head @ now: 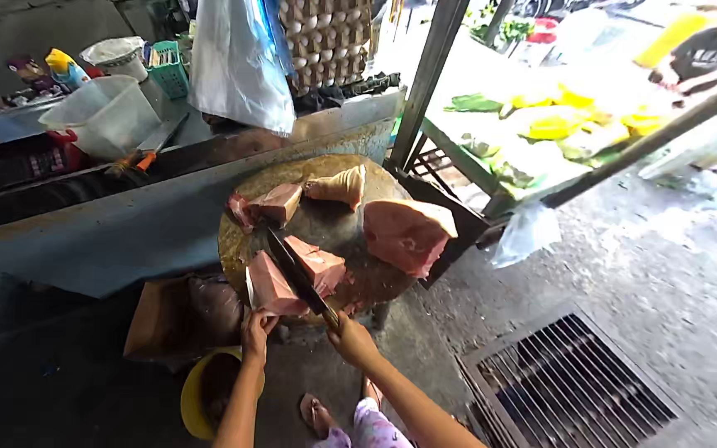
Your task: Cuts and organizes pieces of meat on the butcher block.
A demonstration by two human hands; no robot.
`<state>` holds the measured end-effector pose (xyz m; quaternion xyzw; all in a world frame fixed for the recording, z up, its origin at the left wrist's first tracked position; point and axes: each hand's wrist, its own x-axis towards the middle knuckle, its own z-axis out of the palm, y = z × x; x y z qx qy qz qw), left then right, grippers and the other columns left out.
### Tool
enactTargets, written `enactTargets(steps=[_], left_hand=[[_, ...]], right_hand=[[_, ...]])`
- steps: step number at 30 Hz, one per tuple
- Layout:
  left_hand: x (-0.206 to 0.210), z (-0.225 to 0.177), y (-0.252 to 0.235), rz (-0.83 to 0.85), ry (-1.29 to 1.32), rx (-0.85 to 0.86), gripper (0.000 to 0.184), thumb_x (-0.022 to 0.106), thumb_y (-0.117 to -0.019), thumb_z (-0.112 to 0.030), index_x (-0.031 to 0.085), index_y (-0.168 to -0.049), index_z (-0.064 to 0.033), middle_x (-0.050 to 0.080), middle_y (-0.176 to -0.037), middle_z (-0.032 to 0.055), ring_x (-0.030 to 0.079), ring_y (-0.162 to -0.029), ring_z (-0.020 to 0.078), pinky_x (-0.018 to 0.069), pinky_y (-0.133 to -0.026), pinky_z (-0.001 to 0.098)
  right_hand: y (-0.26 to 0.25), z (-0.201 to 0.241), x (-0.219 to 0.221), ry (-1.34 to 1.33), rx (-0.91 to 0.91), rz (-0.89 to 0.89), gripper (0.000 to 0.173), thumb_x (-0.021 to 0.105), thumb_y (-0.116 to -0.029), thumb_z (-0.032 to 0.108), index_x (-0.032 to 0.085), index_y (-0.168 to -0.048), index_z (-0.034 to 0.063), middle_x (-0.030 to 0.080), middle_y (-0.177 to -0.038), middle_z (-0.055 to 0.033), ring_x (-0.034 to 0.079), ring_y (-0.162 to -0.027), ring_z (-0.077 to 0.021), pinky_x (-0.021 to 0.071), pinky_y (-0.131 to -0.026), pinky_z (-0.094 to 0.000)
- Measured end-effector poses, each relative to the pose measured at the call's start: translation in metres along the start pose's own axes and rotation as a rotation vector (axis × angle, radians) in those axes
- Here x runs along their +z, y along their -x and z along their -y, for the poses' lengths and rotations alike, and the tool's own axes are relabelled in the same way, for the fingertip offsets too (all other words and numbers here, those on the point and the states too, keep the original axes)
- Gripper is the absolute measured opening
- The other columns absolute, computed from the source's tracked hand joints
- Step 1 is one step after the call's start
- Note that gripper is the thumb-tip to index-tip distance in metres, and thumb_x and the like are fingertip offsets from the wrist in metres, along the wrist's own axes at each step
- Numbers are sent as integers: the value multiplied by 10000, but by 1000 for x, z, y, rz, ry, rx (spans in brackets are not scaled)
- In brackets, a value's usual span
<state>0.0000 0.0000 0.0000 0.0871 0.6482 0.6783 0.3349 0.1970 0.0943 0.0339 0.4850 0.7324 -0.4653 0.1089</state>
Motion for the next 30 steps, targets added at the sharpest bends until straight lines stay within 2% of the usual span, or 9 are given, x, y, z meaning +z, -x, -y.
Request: enactTargets(steps=[5,8,12,14,19,23,25,27,30], left_hand=[[-2,-2,-7,-79,38,-118,195,356,-1059,-44,531,-1057,41,568,-863,111,634,-736,180,597,-734,323],[7,-43,1,-51,-43,-204,461,348,-1059,-114,319,-1518,-74,531,-1314,237,631,-1018,322,559,-804,478],[39,-79,-5,23,-461,-140,851,628,-1013,-380,106,-1630,-117,312,-1585,304,458,-1352,477,474,-979,658],[44,-70,-13,30,-686,-101,1033,756,-931,-318,42,-1628,-53,273,-1581,359,469,-1348,501,496,-996,621],[39,-59,-11,24,-607,-178,1038,714,-956,-230,-60,-1636,-109,102,-1646,342,462,-1359,505,533,-951,606],[43,-64,-12,13,-615,-181,1045,711,-956,-220,-77,-1635,-117,136,-1644,334,496,-1333,493,537,-940,599],[45,-64,-11,1,-615,-164,1038,716,-953,-213,-57,-1638,-110,131,-1645,332,492,-1333,487,538,-933,588],[44,-63,-10,7,-619,-141,1039,721,-947,-206,-49,-1635,-95,156,-1637,336,509,-1319,469,539,-935,564],[37,-58,-12,24,-597,-78,1063,745,-923,-175,-43,-1625,-56,232,-1609,345,521,-1315,446,520,-975,555]], right_hand=[[-16,-30,1,-171,-115,24,378,601,-1020,288,570,-1289,24,675,-1017,-210,689,-906,-347,543,-847,-552],[-4,-21,-8,-122,-88,-16,380,608,-1012,292,590,-1300,46,693,-1042,-212,691,-971,-365,531,-887,-566],[23,1,-32,-151,-199,-109,416,614,-1005,314,601,-1327,51,703,-1021,-195,699,-940,-345,542,-876,-558],[50,26,-57,-229,-378,-238,396,608,-994,318,629,-1265,31,695,-923,-148,693,-808,-274,565,-779,-500],[130,111,-149,-388,-1221,-809,285,603,-1029,273,603,-1115,2,664,-799,-1,635,-658,-30,582,-602,-248],[164,205,-206,-686,-1599,-1226,117,555,-998,92,462,-1045,39,605,-751,39,646,-615,-89,624,-555,-321],[146,189,-176,-684,-1442,-1148,125,534,-1034,113,437,-1068,42,549,-731,20,583,-576,-90,569,-519,-290],[84,111,-95,-438,-980,-933,240,592,-1007,173,531,-1091,-43,564,-664,-69,574,-528,-175,527,-495,-357],[26,24,-2,43,-107,-235,424,540,-1052,288,505,-1369,9,702,-1072,-242,706,-1024,-404,543,-909,-586]])
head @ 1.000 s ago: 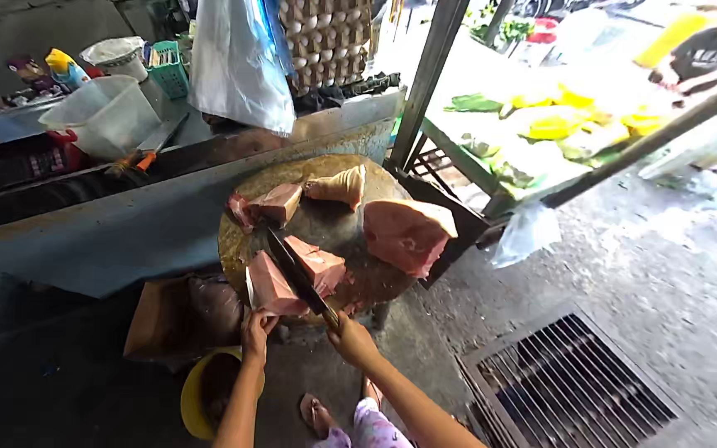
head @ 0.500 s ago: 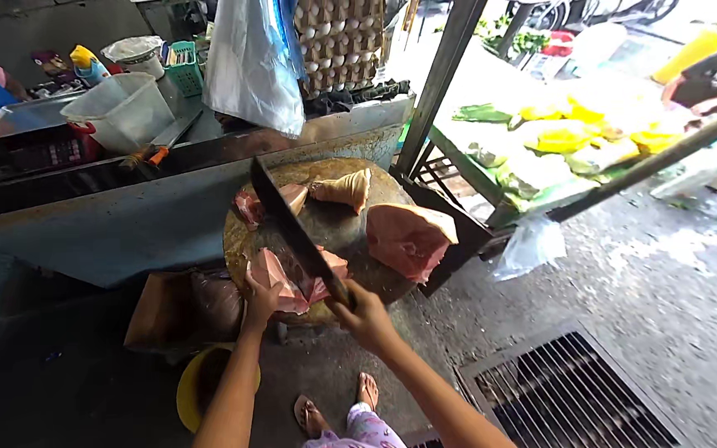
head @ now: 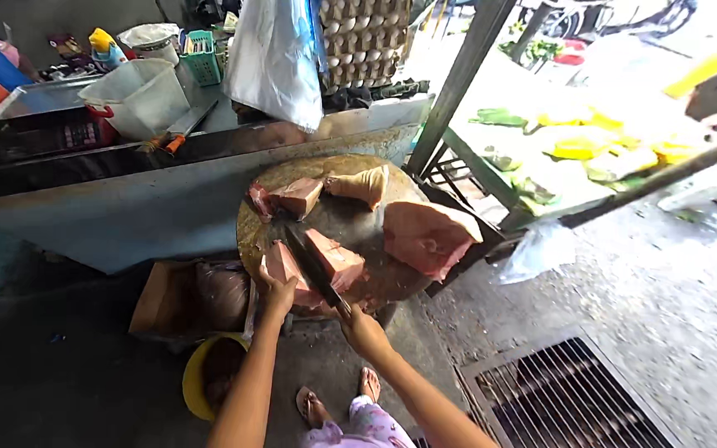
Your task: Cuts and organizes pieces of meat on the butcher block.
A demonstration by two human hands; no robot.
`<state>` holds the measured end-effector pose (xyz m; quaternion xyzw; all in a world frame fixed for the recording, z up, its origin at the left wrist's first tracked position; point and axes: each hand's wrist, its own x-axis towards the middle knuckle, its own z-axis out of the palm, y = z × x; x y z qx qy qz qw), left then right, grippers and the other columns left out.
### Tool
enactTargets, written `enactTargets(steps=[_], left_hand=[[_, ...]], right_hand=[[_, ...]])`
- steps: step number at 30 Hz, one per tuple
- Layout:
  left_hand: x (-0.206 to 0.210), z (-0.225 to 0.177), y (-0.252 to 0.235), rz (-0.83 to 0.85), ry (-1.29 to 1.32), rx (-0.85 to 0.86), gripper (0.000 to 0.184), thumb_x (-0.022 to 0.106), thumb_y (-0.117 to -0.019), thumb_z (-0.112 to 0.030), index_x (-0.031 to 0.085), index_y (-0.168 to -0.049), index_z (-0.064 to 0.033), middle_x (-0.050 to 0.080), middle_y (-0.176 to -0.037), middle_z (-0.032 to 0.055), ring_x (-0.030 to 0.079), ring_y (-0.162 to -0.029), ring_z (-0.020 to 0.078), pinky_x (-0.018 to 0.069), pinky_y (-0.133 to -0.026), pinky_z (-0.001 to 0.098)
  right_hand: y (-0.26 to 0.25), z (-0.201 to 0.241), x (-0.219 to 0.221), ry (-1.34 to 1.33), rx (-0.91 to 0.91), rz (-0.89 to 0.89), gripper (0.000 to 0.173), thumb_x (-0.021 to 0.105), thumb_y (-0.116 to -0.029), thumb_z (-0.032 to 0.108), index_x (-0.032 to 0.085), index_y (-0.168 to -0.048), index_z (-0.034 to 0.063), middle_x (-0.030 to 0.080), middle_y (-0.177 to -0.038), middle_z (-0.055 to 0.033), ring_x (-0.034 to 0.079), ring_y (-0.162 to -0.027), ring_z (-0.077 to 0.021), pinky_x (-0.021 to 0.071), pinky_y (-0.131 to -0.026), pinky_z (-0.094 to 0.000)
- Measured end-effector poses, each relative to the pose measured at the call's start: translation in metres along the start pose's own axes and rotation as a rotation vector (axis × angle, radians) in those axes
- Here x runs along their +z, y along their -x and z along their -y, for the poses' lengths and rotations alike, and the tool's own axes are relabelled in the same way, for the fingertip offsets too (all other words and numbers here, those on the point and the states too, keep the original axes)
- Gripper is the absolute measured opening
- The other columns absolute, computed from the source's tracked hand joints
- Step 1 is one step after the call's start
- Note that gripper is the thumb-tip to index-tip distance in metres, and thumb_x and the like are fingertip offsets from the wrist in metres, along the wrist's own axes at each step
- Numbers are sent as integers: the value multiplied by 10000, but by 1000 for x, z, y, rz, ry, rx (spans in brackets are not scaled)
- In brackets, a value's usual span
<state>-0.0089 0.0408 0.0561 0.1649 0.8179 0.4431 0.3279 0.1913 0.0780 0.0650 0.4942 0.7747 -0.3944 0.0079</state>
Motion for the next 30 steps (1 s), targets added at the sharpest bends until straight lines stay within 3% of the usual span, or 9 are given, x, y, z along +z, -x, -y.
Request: enactTargets(steps=[2,6,12,17,20,22,25,28,30], left_hand=[[-7,7,-4,26,59,-19,1074,742,-919,-162,-62,-1625,-77,207,-1617,344,510,-1322,471,532,-955,590],[-16,28,-7,87,305,-194,964,714,-968,-188,10,-1623,-126,361,-1538,324,581,-1217,446,561,-889,550],[-24,35,-8,133,379,-267,701,635,-1015,-153,220,-1570,-42,488,-1433,281,607,-1158,374,560,-879,481],[-19,30,-7,85,294,-260,781,705,-971,-198,233,-1563,-9,467,-1463,301,590,-1220,413,563,-911,525],[-17,25,-5,63,268,-255,807,720,-964,-213,222,-1563,-2,451,-1476,308,569,-1253,427,551,-933,546],[-17,26,0,76,281,-260,832,699,-981,-208,164,-1586,-10,397,-1519,314,533,-1295,438,528,-967,558],[-17,25,-1,82,277,-241,798,693,-988,-217,194,-1570,3,435,-1483,318,557,-1258,429,535,-949,548],[-24,36,-1,82,290,-234,775,643,-1019,-215,165,-1587,9,429,-1483,330,548,-1264,440,526,-964,560],[-36,48,-10,70,355,-270,721,613,-1035,-200,188,-1585,-9,438,-1482,320,558,-1253,435,532,-958,546]], right_hand=[[-4,4,16,108,195,212,421,521,-1046,257,471,-1389,18,679,-1175,-246,674,-1136,-415,526,-947,-591],[-2,0,14,81,171,211,402,547,-1037,263,503,-1350,15,687,-1137,-235,682,-1106,-400,531,-936,-575],[9,-15,-17,-323,-12,89,369,617,-1010,274,594,-1273,17,673,-897,-154,682,-717,-264,587,-718,-480],[63,79,-134,-480,-821,-523,282,608,-1014,322,628,-1094,52,665,-808,44,633,-642,-8,581,-583,-231],[67,152,-189,-656,-1242,-863,193,543,-1072,270,530,-1144,91,658,-828,67,652,-658,-51,610,-581,-273],[61,170,-182,-778,-1308,-931,82,476,-1074,185,478,-1083,103,588,-734,57,603,-572,-84,579,-507,-295],[31,69,-65,-439,-728,-695,270,579,-1023,230,562,-1017,-39,569,-633,-52,587,-524,-162,540,-506,-357],[19,-1,28,99,125,74,455,470,-1078,300,463,-1428,10,705,-1082,-253,706,-1036,-428,540,-911,-610],[12,4,41,194,264,228,434,459,-1077,293,457,-1420,28,699,-1148,-246,686,-1118,-429,531,-938,-604]])
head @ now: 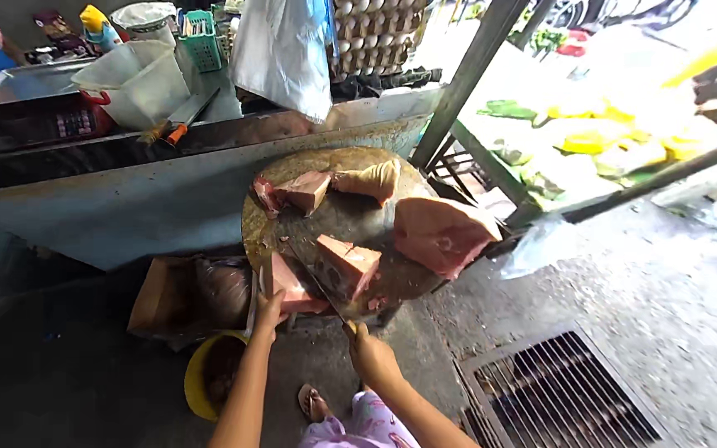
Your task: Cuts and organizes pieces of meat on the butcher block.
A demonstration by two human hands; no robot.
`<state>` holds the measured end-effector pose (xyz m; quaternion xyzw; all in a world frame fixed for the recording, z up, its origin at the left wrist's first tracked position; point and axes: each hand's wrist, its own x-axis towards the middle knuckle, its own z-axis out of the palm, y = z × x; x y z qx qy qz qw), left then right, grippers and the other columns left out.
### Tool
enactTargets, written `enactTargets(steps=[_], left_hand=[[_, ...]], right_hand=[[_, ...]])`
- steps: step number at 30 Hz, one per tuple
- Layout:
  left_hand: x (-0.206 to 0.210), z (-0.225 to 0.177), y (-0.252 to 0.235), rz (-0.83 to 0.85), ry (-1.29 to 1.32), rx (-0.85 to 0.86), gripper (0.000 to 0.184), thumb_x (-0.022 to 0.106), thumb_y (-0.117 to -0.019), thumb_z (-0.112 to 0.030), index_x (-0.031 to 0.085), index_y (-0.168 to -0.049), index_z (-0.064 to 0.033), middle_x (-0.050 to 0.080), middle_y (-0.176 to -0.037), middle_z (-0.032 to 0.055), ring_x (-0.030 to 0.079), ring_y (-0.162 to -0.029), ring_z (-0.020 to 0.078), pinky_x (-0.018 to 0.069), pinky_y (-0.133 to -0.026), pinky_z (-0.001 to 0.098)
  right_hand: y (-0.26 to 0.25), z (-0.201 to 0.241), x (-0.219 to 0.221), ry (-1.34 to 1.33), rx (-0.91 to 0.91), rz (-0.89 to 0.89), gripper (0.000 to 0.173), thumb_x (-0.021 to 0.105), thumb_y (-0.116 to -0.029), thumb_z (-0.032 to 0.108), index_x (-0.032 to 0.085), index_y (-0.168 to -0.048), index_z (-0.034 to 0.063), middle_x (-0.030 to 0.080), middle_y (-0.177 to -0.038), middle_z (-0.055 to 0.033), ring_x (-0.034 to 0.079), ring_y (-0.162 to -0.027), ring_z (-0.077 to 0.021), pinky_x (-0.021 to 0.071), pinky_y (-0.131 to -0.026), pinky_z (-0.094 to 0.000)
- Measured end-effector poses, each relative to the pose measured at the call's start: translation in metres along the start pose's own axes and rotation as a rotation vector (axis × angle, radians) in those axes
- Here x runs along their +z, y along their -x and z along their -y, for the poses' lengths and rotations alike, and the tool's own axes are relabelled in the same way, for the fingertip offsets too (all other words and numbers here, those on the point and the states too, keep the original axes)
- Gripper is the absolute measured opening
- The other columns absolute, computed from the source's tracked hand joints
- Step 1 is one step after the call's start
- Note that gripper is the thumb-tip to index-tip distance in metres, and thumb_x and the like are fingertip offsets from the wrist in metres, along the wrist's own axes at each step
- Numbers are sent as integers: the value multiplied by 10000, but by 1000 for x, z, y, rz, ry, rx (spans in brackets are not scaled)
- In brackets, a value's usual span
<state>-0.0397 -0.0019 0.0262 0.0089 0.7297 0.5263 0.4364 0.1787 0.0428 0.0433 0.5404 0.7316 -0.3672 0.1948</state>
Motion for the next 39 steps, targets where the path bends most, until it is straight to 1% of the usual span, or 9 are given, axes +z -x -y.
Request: enactTargets(steps=[7,12,23,27,29,32,34,36,39], left_hand=[[-14,22,-10,7,250,-91,602,594,-1044,-166,284,-1545,-40,522,-1407,258,618,-1159,334,557,-910,445],[-16,19,-12,-6,243,-110,566,602,-1042,-176,329,-1518,-36,579,-1338,243,656,-1093,308,575,-872,425],[14,-6,-23,-129,-44,-127,650,674,-1005,-288,368,-1510,-17,591,-1325,265,638,-1091,341,552,-866,457],[20,-9,-25,-141,-130,-138,616,643,-1021,-322,382,-1485,-13,605,-1251,242,621,-960,277,524,-772,397],[19,-6,-24,-134,-118,-149,605,636,-1023,-317,380,-1481,-16,604,-1227,230,612,-920,254,516,-747,373],[16,-6,-22,-119,-95,-147,630,627,-1026,-298,343,-1522,-33,585,-1293,251,618,-992,296,530,-809,419],[14,-3,-20,-120,-93,-134,621,637,-1021,-300,364,-1515,-44,600,-1236,231,611,-916,263,526,-748,390],[8,-1,-23,-109,-83,-139,644,653,-1013,-309,362,-1520,-39,607,-1266,244,642,-964,288,551,-786,412],[1,2,-26,-71,-53,-156,654,672,-1002,-312,369,-1512,-35,598,-1315,250,643,-1056,320,551,-853,445]], right_hand=[[-36,-30,-18,-221,-75,8,454,579,-1042,348,541,-1353,19,687,-1078,-247,694,-992,-407,535,-890,-590],[-52,-41,-59,-41,-106,-110,491,584,-1033,366,532,-1409,55,705,-1117,-252,686,-1068,-450,518,-919,-641],[-93,-37,-112,-5,-98,-17,445,562,-1040,272,497,-1426,62,694,-1166,-236,679,-1115,-413,519,-945,-604],[-102,-44,-114,-93,-149,23,435,593,-1018,231,522,-1404,44,689,-1158,-237,681,-1093,-400,519,-942,-596],[-103,-49,-116,-217,-227,37,403,610,-1016,230,554,-1351,13,684,-1065,-228,688,-971,-366,533,-890,-558],[-85,-38,-128,-455,-417,-27,413,600,-1029,336,596,-1262,-5,662,-868,-146,670,-728,-259,572,-733,-467],[-65,-21,-141,-575,-594,-154,443,540,-1034,390,598,-1245,5,636,-754,-61,636,-603,-170,577,-616,-391],[-51,0,-158,-613,-809,-344,511,482,-1053,432,582,-1268,-21,624,-729,-13,612,-573,-101,571,-559,-327],[-47,24,-169,-540,-990,-619,555,468,-1060,419,563,-1247,-95,638,-724,-47,617,-582,-81,566,-564,-296]])
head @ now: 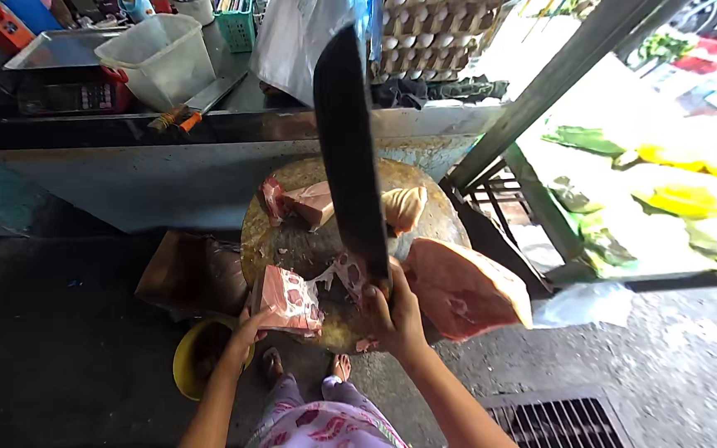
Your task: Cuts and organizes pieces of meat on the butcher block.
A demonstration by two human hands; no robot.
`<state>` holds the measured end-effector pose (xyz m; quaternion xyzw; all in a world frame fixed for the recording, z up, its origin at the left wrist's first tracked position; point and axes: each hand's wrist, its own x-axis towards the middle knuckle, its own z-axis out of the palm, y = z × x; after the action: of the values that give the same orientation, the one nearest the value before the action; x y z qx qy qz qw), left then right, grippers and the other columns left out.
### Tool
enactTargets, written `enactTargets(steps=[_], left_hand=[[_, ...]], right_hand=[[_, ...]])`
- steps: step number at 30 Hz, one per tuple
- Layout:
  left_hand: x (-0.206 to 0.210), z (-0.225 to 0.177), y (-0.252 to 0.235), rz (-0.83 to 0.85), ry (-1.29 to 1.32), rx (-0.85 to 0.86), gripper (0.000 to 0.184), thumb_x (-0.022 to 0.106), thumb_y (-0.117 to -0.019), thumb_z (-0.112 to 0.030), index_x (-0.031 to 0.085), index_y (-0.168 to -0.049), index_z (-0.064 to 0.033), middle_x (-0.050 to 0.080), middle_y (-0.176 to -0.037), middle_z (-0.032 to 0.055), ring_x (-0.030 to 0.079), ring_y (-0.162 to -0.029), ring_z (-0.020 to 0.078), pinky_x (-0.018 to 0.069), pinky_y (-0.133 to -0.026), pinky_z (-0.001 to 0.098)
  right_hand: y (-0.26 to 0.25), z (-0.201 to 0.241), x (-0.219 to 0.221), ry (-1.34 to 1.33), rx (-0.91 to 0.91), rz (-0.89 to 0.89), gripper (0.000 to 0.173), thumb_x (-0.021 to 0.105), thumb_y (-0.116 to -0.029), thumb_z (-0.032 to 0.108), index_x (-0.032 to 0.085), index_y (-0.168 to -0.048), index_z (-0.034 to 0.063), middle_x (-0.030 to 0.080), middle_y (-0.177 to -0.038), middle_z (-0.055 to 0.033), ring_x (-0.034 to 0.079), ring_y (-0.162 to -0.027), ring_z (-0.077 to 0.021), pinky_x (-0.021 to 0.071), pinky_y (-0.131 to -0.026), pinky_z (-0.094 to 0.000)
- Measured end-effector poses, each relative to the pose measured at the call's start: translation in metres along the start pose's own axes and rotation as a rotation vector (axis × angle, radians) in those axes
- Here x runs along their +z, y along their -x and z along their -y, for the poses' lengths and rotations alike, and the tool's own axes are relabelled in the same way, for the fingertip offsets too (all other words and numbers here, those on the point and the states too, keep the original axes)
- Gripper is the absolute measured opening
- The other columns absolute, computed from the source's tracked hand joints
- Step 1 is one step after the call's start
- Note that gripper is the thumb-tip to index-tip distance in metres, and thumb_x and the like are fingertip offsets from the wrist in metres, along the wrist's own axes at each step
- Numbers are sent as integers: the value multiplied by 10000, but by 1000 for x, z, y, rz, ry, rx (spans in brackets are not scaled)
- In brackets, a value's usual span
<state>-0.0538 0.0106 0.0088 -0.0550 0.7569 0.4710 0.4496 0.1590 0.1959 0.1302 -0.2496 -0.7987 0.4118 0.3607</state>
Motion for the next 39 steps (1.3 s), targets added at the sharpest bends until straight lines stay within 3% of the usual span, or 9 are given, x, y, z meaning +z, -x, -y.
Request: enactTargets(steps=[4,7,10,16,25,29,31,35,39], left_hand=[[-8,1,-4,64,-13,17,605,676,-1004,-292,427,-1478,-10,607,-1305,238,651,-1064,310,564,-860,439],[-13,3,-8,104,-31,34,601,698,-989,-289,458,-1456,6,610,-1321,243,651,-1105,332,563,-894,465],[-18,1,-10,131,-58,19,581,699,-990,-303,487,-1433,9,618,-1307,241,651,-1104,325,556,-898,455],[-9,-23,-8,163,-16,-36,554,707,-985,-246,473,-1409,23,642,-1216,238,680,-984,288,580,-811,406],[36,-69,-46,204,-142,82,678,683,-998,-360,421,-1454,68,567,-1361,287,629,-1182,368,554,-957,486],[22,-75,-31,77,-510,274,681,710,-975,-369,470,-1432,75,528,-1420,300,506,-1352,399,396,-1137,521],[19,-67,-26,19,-488,371,640,737,-957,-258,465,-1430,77,584,-1343,292,576,-1261,388,442,-1095,504],[19,-59,-28,23,-417,373,639,741,-956,-270,471,-1427,65,638,-1240,273,649,-1115,354,513,-996,491],[21,-56,-32,21,-378,353,577,734,-964,-230,496,-1408,52,650,-1210,259,688,-1013,326,563,-920,464]], right_hand=[[35,-11,26,228,268,149,432,525,-1010,245,561,-1285,-85,675,-757,-145,681,-639,-271,580,-622,-475],[67,-38,45,491,812,655,491,490,-1078,395,483,-1426,50,705,-1053,-244,699,-1026,-427,534,-906,-607],[71,-36,44,672,872,829,519,453,-1080,453,479,-1432,73,707,-1126,-241,684,-1100,-439,518,-931,-621],[75,-53,3,681,919,585,484,494,-1077,430,539,-1416,88,710,-1136,-239,692,-1076,-429,520,-931,-617],[94,-65,17,318,983,451,421,557,-1059,284,527,-1390,25,694,-1020,-226,707,-882,-360,558,-852,-547],[95,-41,47,50,858,209,395,530,-1061,323,565,-1287,0,653,-770,-102,650,-593,-203,585,-627,-405],[85,-26,64,-35,748,124,415,491,-1047,356,565,-1259,7,626,-701,-41,629,-552,-151,580,-583,-360],[59,-14,83,28,612,149,456,467,-1046,408,572,-1268,25,628,-699,-32,637,-576,-159,578,-608,-379],[54,-13,96,211,704,321,458,492,-1078,403,565,-1354,44,690,-869,-150,696,-779,-304,564,-779,-510]])
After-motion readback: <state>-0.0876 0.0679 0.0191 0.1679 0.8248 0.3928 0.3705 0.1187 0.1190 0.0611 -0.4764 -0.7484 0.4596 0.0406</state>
